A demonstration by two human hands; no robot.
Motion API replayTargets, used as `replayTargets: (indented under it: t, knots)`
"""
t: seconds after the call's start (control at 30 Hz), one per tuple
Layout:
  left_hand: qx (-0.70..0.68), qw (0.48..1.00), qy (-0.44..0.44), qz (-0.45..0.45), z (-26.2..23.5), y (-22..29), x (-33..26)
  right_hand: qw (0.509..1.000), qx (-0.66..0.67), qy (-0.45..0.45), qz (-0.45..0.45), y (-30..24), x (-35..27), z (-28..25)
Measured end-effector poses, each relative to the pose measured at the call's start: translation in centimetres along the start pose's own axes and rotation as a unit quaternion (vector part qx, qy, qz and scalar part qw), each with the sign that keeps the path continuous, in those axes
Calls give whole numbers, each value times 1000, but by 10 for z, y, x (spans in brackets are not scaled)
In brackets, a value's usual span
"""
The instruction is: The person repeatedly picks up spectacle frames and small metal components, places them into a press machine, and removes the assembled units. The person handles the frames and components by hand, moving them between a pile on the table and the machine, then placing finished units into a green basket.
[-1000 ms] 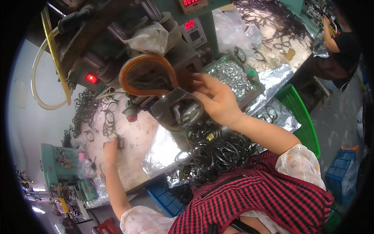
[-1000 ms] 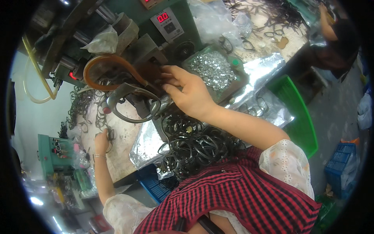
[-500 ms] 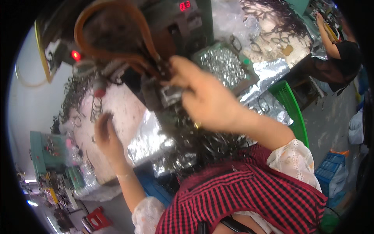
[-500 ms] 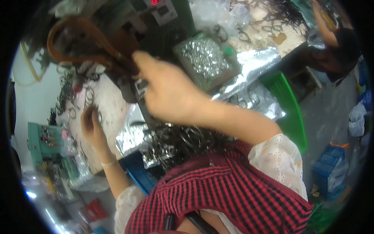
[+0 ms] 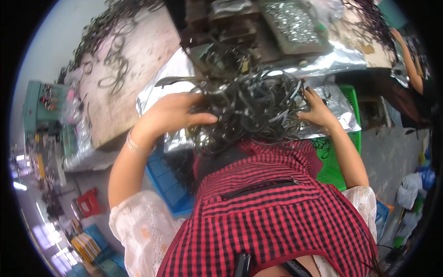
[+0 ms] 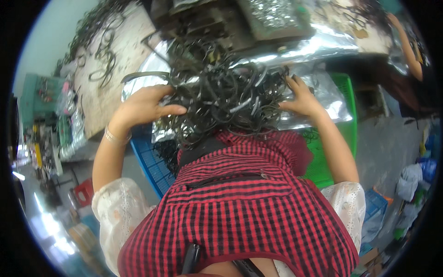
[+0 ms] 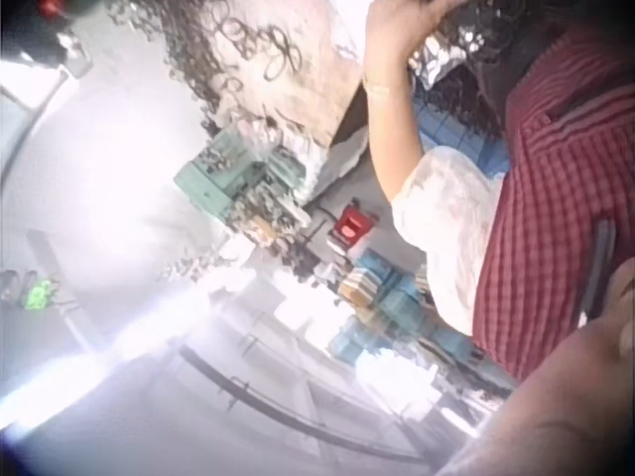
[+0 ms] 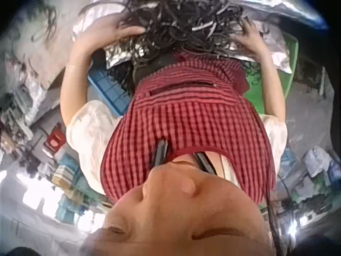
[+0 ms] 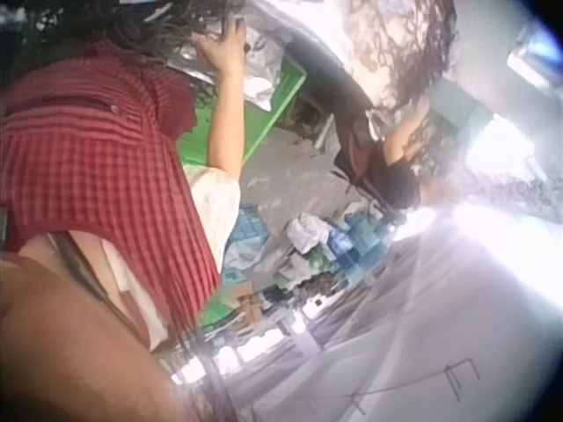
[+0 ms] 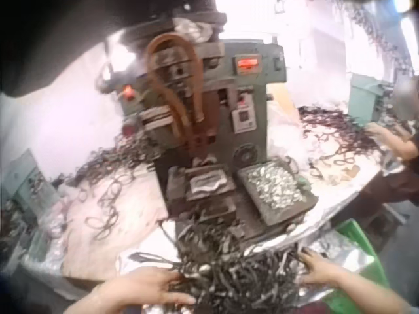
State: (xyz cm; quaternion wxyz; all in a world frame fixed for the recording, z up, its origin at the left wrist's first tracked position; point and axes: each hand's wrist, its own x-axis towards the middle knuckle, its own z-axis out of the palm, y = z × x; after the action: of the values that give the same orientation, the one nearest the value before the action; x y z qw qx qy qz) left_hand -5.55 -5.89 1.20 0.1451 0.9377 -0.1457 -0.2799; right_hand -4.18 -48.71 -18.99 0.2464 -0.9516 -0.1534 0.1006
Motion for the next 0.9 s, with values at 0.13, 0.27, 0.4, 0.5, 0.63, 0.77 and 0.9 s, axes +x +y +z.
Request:
replayTargets:
  t: [0.13,0.27,0.4,0.5,0.63,0.77,0.9]
  knots:
    - [-23,999,-29,-11,24,-24,-15,980,96,-171,-33,-94,25,0]
    - [-156,977,-103,-99,34,-63,-49,943,224,-232,-84,-144,35,45]
    - [-313,933,-107,-144,63,-104,-88,901,295,-302,-101,-225,35,62]
    - [-226,956,-109,-150,86,-141,-105,914,272,-293,-72,-281,24,76]
    - [-58,959,-124,-247,124,-183,-113,922,12,-322,-217,-321,28,96]
    - [45,962,-87,-253,118,-165,-126,917,11,-311,-251,-287,31,86]
    - [-187,972,-52,-134,38,-103,-137,934,62,-239,-258,-211,9,11]
